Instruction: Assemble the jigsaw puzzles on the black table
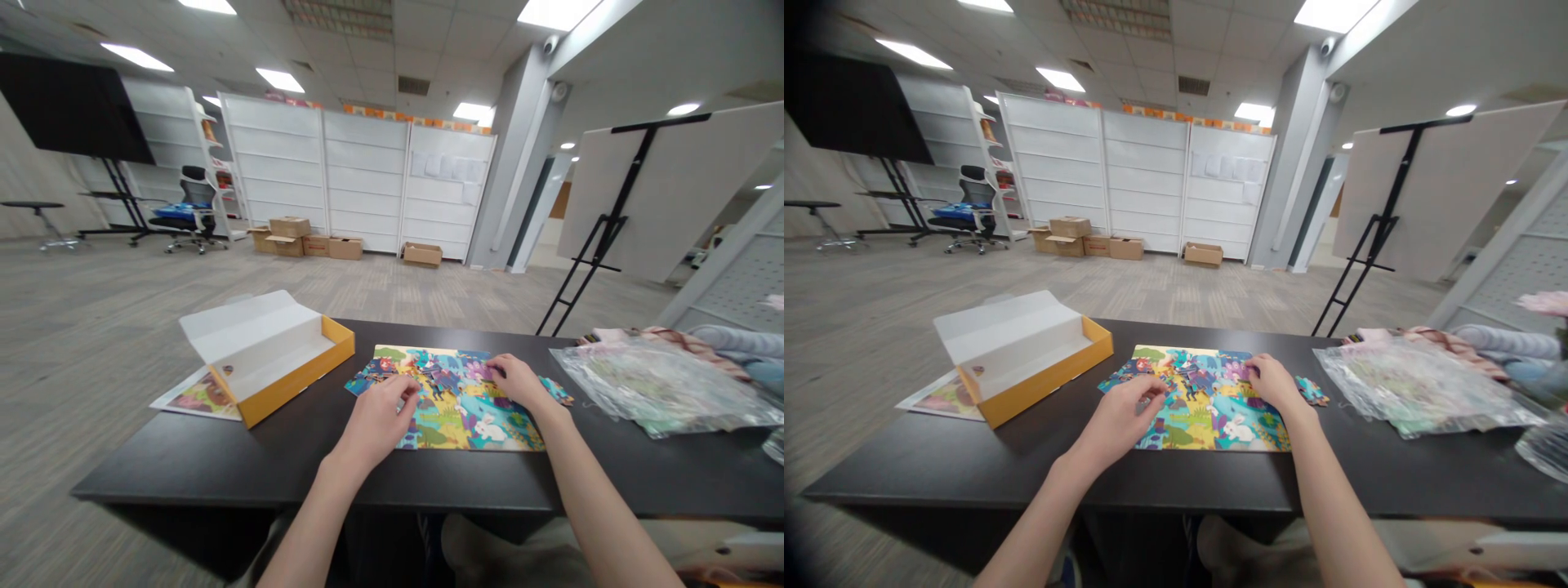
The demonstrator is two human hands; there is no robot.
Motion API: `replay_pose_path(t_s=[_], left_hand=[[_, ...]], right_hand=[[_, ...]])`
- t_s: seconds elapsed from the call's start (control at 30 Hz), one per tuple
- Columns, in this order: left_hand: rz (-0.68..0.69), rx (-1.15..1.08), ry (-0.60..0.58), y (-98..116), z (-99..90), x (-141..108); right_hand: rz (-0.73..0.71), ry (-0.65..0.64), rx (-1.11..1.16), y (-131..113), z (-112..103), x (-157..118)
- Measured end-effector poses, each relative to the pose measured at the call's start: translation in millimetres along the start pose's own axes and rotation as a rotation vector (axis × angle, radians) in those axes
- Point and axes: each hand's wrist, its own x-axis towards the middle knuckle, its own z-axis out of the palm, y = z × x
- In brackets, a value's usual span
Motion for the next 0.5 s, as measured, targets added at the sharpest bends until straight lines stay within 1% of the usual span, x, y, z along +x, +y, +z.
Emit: replay_pose_path(t_s=[0.07, 0.1, 0.2, 0.27, 0.37, 0.5], left_hand=[[-0.03, 0.036, 0.011, 0, -2.9, 0], [-0.071, 0.072, 0.027, -1, -5.5, 1], [-0.262, 0.215, 0.084, -5, -17.0, 2], [-0.361, 0.297, 0.11, -10, -26.0, 2], [-0.43, 0.385, 0.121, -19, -36.5, 2], [-0.456, 0.458, 0.088, -28, -40.2, 1]], right_hand=[[-0.001, 0.015, 0.005, 1, 1, 1], [0.0, 0.02, 0.006, 2, 1, 1], [0.008, 0.019, 0.0, 2, 1, 1], [0.016, 0.014, -0.004, 2, 1, 1], [0.007, 0.01, 0.0, 2, 1, 0], [-0.017, 0.001, 0.006, 2, 0, 0]])
